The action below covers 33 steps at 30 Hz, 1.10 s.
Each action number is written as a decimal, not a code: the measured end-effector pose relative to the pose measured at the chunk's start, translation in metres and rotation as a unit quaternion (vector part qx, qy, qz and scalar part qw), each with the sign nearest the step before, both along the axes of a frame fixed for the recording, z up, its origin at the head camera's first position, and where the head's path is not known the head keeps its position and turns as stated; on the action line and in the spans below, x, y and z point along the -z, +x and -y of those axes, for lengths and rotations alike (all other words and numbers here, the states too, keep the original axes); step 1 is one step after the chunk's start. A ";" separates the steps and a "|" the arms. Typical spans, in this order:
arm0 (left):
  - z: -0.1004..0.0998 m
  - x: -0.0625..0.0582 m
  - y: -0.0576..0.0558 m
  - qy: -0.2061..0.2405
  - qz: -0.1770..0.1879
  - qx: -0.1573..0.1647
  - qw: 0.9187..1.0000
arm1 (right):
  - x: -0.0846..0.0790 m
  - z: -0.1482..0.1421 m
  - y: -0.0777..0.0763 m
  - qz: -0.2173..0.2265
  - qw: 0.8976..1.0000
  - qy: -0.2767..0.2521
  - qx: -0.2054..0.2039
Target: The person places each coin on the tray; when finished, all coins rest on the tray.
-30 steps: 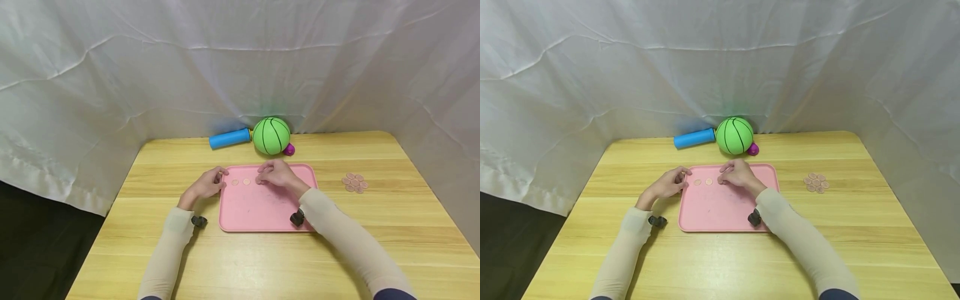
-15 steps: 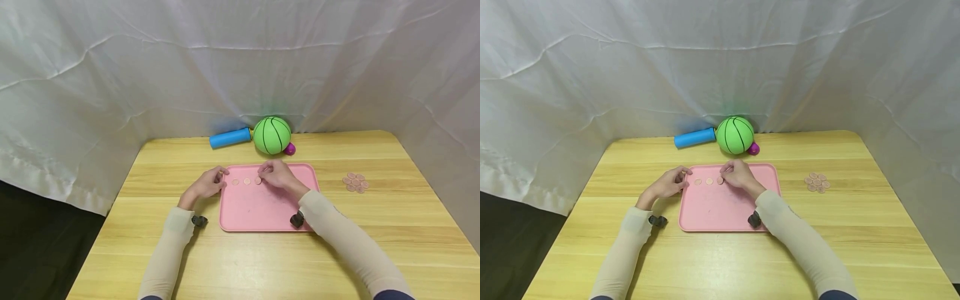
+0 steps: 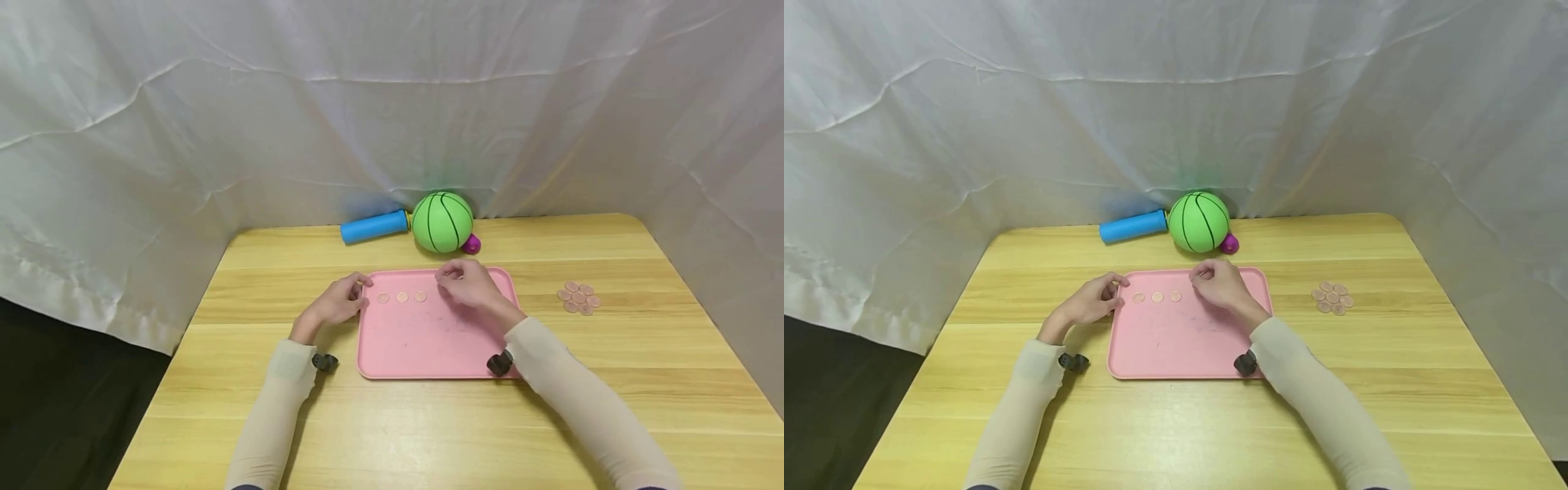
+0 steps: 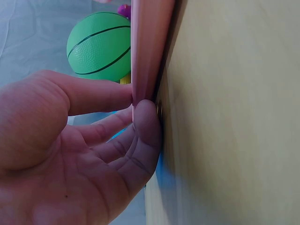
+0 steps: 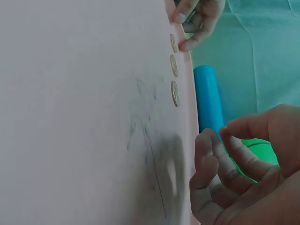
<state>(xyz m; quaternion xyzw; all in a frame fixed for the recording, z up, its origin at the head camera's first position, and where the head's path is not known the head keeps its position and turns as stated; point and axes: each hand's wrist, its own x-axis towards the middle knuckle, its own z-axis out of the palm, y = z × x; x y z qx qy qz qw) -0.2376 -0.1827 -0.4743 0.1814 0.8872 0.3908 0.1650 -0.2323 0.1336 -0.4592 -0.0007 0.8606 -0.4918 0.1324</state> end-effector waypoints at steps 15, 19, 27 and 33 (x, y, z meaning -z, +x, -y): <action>0.001 0.001 -0.003 -0.005 -0.001 0.001 1.000 | -0.003 -0.049 0.014 -0.029 0.999 0.010 0.010; 0.001 0.002 -0.004 -0.007 -0.003 0.003 1.000 | -0.006 -0.066 0.017 -0.025 0.999 0.019 0.023; 0.001 0.002 -0.004 -0.003 -0.003 0.003 1.000 | -0.011 -0.097 0.022 -0.035 0.997 0.045 0.046; 0.000 0.002 -0.004 -0.003 -0.003 0.004 1.000 | -0.011 -0.123 0.024 -0.050 0.995 0.060 0.056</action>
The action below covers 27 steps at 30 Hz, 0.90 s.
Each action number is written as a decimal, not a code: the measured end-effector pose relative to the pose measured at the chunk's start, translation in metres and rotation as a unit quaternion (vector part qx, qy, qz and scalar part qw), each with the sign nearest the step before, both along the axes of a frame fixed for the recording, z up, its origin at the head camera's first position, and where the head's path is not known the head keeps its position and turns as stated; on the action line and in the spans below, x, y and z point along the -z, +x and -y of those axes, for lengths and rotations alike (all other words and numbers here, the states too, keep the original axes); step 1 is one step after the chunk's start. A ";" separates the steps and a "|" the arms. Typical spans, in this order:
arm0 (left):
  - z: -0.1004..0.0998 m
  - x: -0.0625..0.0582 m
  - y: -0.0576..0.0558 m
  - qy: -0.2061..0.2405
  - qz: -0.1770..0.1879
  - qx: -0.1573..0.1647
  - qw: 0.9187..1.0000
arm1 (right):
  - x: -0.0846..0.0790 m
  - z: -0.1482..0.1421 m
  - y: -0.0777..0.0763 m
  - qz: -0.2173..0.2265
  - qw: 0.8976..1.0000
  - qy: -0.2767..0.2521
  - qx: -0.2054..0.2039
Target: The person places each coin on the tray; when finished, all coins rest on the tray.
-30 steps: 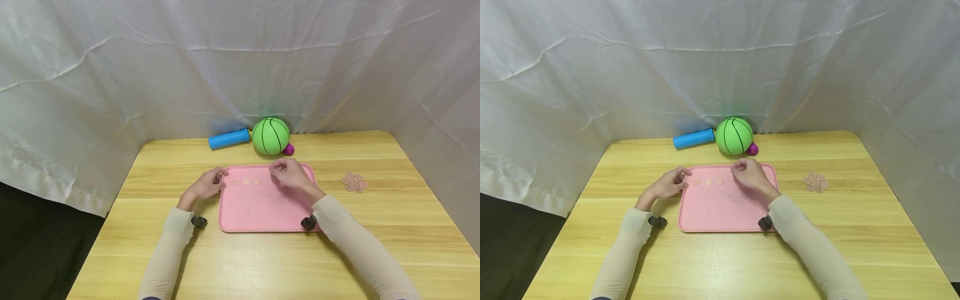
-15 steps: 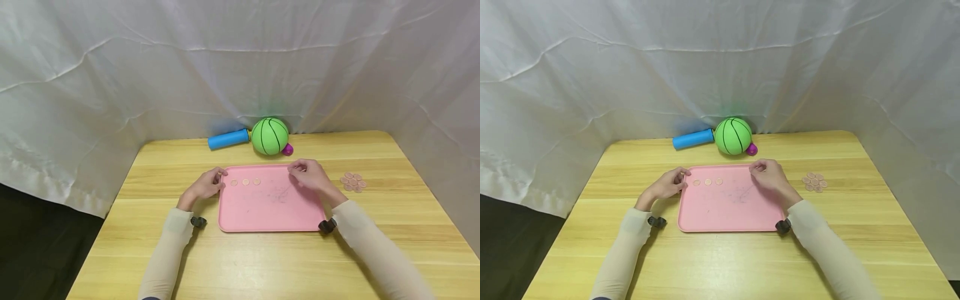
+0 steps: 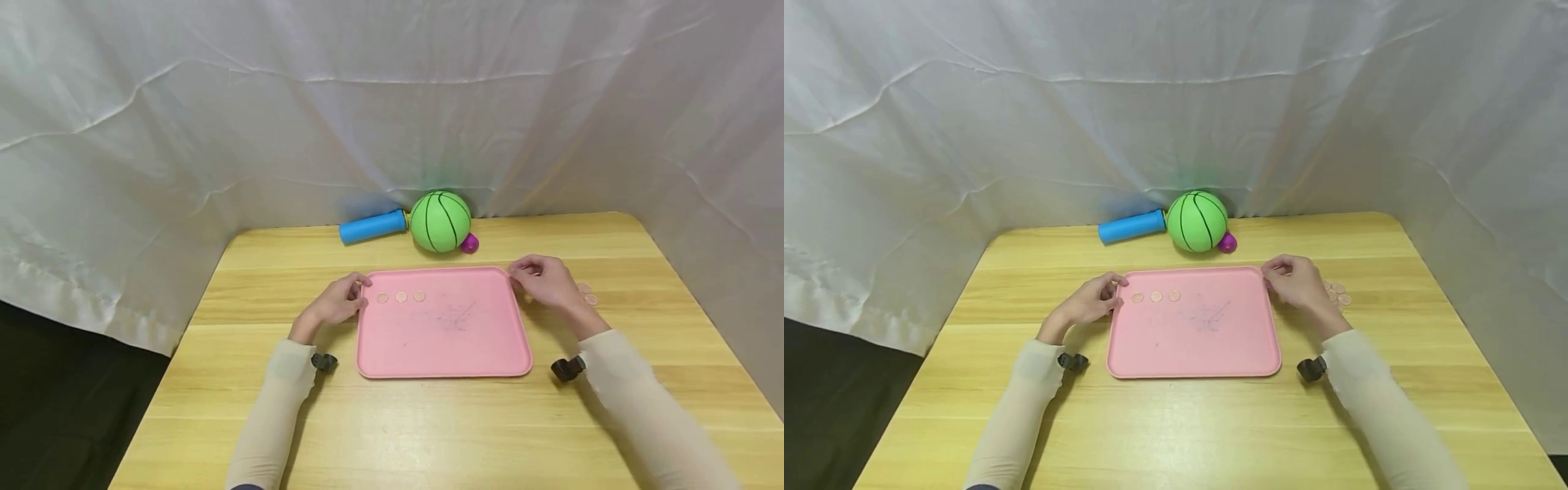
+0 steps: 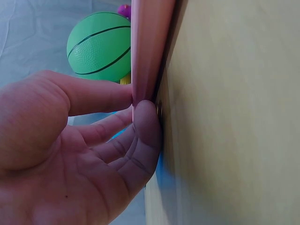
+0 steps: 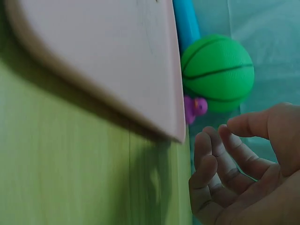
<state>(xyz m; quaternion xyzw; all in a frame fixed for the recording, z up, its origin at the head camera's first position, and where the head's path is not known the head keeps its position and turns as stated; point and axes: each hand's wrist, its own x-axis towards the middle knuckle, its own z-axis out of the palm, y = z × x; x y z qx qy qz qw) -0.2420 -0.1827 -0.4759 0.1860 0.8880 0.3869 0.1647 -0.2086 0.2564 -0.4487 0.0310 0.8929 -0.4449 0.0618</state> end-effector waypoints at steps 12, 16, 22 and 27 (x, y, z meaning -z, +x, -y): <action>0.000 0.000 0.001 -0.009 -0.003 0.003 1.000 | 0.006 -0.053 0.010 0.017 0.999 0.004 0.038; 0.001 0.001 0.001 -0.013 -0.004 -0.001 1.000 | 0.012 -0.071 0.012 0.031 0.998 -0.013 0.053; 0.002 0.001 0.000 -0.010 -0.006 -0.002 1.000 | 0.017 -0.092 0.016 0.000 0.994 0.077 0.076; 0.001 0.002 0.000 -0.014 -0.004 -0.001 1.000 | 0.020 -0.103 0.020 -0.006 0.989 0.129 0.076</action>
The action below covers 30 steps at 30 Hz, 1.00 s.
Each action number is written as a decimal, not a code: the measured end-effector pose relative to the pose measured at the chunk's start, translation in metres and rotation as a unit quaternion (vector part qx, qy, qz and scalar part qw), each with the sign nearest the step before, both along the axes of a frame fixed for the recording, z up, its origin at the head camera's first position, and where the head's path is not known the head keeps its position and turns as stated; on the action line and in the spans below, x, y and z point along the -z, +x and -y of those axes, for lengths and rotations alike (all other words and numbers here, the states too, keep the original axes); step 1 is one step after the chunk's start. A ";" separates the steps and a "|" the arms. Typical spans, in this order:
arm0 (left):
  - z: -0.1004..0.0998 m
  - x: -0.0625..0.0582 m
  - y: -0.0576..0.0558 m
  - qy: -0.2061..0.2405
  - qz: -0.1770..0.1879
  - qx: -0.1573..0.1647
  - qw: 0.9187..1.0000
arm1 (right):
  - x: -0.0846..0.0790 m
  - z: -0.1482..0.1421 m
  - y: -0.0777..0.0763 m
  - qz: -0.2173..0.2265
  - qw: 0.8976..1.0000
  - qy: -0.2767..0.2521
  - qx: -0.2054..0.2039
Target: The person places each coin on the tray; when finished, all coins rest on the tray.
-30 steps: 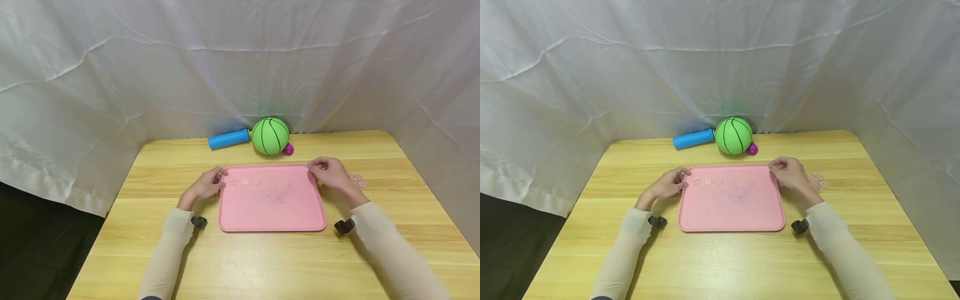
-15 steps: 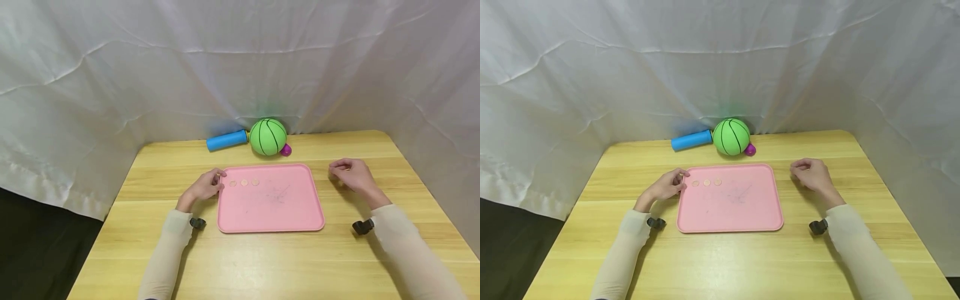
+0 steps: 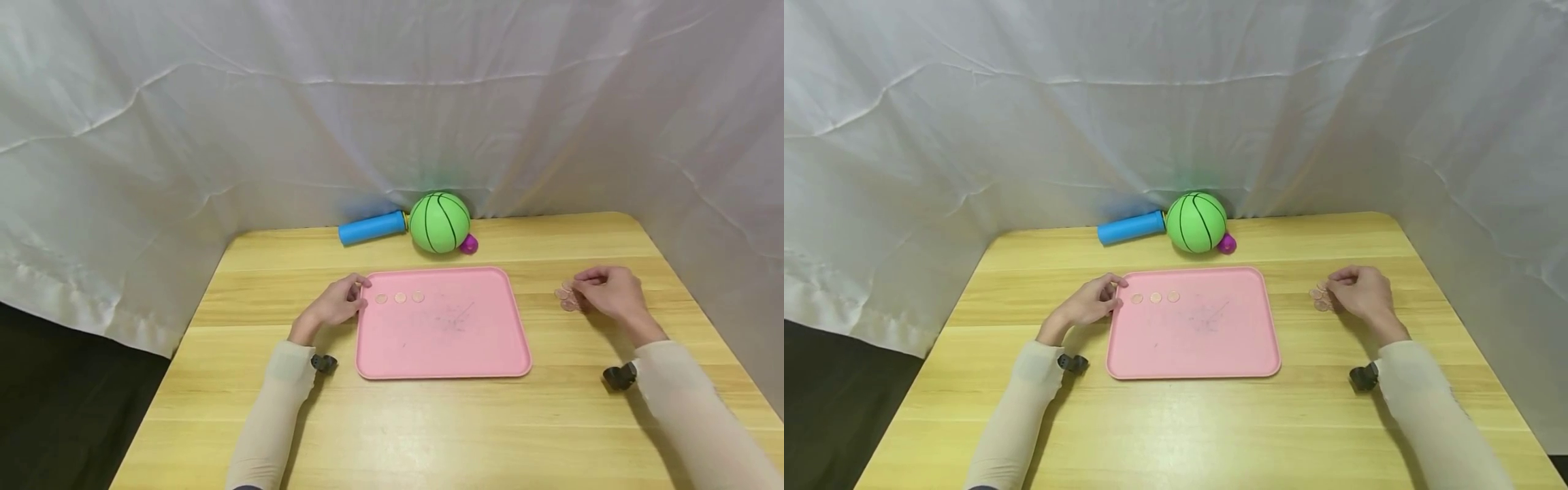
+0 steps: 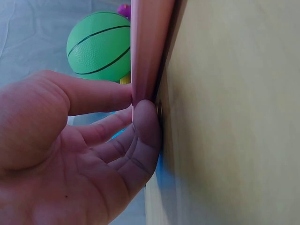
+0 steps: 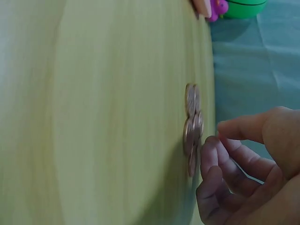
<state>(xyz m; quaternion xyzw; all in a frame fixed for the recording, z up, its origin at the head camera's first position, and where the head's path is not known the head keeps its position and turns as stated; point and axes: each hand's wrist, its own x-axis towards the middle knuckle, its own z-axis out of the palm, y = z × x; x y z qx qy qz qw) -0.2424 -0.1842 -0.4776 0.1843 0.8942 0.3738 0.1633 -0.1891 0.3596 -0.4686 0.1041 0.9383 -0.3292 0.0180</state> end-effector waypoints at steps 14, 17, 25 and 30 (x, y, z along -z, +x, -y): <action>0.000 -0.002 0.000 0.004 -0.003 0.006 1.000 | 0.006 -0.014 0.001 -0.017 0.999 0.038 0.003; 0.000 -0.002 0.000 0.000 -0.003 0.004 1.000 | 0.006 -0.017 0.002 -0.015 0.999 0.040 0.003; -0.001 -0.002 0.001 0.006 -0.004 0.005 1.000 | 0.005 -0.020 0.004 0.008 1.000 0.030 -0.004; -0.001 -0.001 0.001 0.004 -0.003 0.002 1.000 | 0.004 -0.019 0.003 0.018 1.000 0.025 -0.004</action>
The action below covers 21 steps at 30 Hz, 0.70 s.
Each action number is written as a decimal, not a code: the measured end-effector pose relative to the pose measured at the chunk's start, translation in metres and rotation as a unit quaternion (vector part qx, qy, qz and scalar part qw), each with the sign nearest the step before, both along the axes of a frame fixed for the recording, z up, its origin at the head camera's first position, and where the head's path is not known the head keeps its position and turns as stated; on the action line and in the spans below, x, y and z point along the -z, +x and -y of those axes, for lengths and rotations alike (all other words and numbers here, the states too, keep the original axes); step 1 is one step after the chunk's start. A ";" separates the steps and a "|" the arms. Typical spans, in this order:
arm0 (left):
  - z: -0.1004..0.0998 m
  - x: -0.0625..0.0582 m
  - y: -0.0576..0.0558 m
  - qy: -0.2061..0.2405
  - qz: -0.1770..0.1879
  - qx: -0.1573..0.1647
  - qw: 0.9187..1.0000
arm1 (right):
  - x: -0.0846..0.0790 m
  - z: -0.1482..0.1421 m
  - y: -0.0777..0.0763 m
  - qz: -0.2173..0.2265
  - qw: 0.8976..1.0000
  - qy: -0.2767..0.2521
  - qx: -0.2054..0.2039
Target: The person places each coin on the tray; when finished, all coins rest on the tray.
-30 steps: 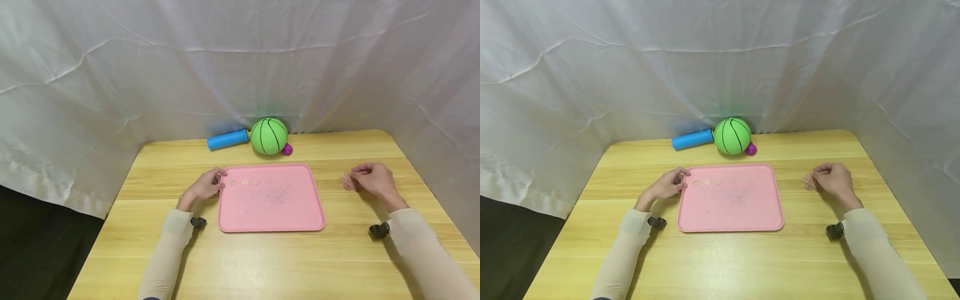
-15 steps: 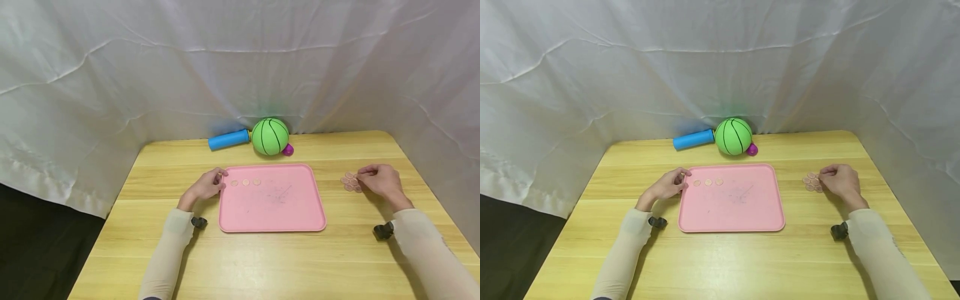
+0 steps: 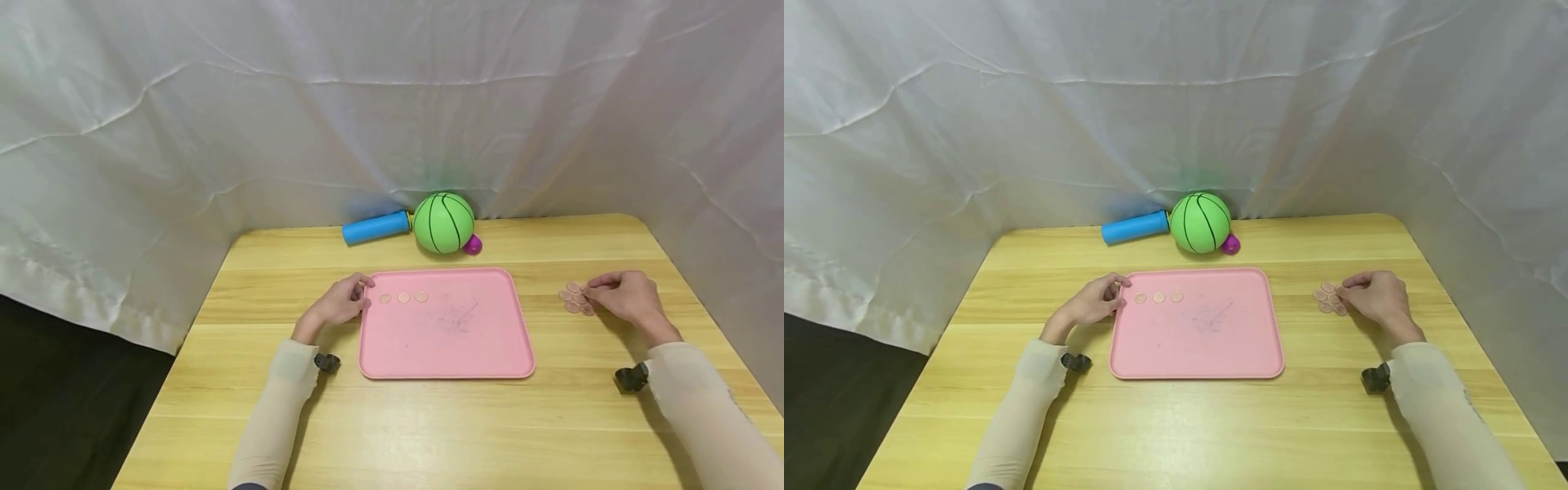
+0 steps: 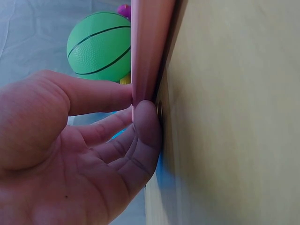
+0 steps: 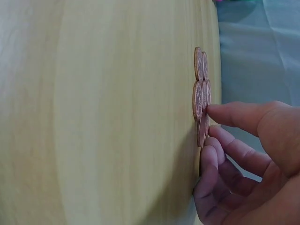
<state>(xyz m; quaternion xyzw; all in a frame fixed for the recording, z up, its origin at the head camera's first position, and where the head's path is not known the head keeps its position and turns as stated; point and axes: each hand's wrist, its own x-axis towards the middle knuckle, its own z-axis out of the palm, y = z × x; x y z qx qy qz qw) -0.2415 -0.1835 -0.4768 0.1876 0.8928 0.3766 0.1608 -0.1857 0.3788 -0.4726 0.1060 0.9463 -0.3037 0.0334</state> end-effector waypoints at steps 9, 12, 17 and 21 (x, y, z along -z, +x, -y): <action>0.000 -0.001 0.001 0.005 0.003 0.001 1.000 | -0.004 -0.005 -0.010 0.034 0.997 0.031 -0.063; 0.000 -0.001 0.000 0.007 0.002 0.002 1.000 | -0.006 -0.006 -0.014 0.052 0.994 0.041 -0.086; 0.000 0.000 -0.001 0.002 -0.003 0.004 1.000 | -0.006 -0.005 -0.017 0.057 0.992 0.050 -0.104; 0.000 0.000 0.000 -0.004 -0.004 0.002 1.000 | -0.007 -0.002 -0.017 0.054 0.992 0.041 -0.106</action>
